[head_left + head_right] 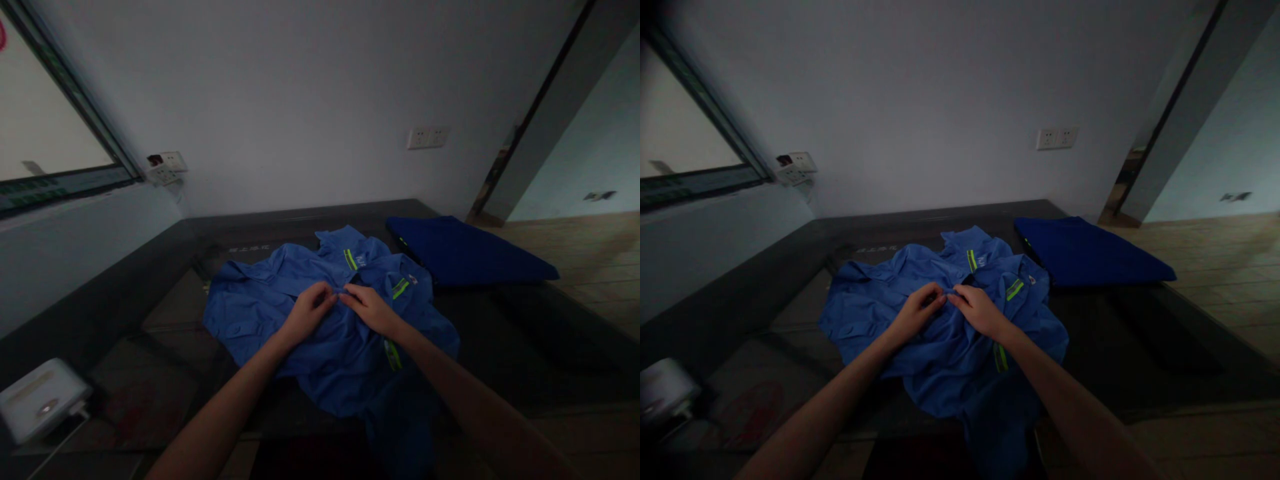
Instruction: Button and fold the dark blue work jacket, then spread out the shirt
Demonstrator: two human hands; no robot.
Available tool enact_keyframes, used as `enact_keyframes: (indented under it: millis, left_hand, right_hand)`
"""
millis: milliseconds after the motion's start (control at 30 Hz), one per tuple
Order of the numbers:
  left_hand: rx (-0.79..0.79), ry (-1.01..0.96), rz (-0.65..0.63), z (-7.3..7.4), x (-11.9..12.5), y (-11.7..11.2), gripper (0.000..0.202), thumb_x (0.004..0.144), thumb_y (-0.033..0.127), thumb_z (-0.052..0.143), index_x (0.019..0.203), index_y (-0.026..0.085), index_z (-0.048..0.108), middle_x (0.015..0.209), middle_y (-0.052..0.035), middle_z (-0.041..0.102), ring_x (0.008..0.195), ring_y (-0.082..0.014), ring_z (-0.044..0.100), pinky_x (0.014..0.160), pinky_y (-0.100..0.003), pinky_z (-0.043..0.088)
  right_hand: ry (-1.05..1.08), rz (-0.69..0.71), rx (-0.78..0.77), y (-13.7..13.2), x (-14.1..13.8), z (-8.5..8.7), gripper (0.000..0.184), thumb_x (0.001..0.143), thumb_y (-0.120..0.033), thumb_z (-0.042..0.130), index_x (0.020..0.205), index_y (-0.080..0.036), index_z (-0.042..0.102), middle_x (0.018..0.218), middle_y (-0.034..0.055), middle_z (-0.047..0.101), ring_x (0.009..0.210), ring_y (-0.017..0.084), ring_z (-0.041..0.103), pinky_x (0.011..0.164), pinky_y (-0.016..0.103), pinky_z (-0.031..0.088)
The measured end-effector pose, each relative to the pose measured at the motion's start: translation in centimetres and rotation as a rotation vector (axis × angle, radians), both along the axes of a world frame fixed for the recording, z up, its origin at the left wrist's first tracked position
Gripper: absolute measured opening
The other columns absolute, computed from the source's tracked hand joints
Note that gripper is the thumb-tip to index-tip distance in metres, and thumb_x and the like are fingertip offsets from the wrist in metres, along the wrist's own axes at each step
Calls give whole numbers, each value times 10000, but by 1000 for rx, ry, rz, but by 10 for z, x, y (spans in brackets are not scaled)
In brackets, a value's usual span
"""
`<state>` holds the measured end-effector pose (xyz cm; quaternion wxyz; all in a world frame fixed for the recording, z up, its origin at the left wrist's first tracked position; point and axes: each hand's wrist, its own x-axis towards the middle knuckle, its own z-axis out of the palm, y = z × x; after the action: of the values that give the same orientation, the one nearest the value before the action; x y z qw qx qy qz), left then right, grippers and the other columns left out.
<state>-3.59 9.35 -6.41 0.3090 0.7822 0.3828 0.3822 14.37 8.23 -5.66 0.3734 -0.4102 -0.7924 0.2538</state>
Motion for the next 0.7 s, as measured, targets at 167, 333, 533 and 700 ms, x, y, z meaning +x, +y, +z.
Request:
enact_keyframes:
  millis: [167, 333, 533, 700]
  left_hand:
    - [69, 13, 79, 1, 3, -4, 166, 881, 294, 466, 758, 189, 502, 723, 10, 522, 706, -139, 503, 658, -245, 412]
    - [224, 127, 164, 3, 5, -10, 143, 895, 264, 446, 789, 199, 515, 796, -16, 531, 747, -155, 519, 691, -260, 418]
    - [279, 223, 114, 4, 3, -15, 133, 900, 237, 425, 813, 204, 521, 849, -29, 530, 741, -154, 523, 690, -260, 427]
    - [168, 43, 70, 0, 5, -13, 95, 899, 247, 446, 900, 200, 528, 856, -31, 558, 789, -154, 540, 757, -277, 446]
  right_hand:
    - [29, -47, 10, -3, -2, 1, 305, 899, -326, 446, 623, -201, 418, 579, -38, 456, 567, 126, 462, 544, 241, 324]
    - [32, -66, 40, -5, -6, -1, 289, 890, -319, 446, 626, -203, 437, 590, -26, 493, 571, 134, 480, 536, 245, 329]
    - [16, -62, 31, -5, -7, -3, 269, 888, -299, 457, 636, -205, 473, 584, -15, 517, 560, 144, 499, 525, 251, 341]
    - [-3, -108, 54, -5, -5, -1, 254, 896, -273, 452, 659, -197, 499, 605, -8, 542, 561, 146, 502, 538, 256, 352]
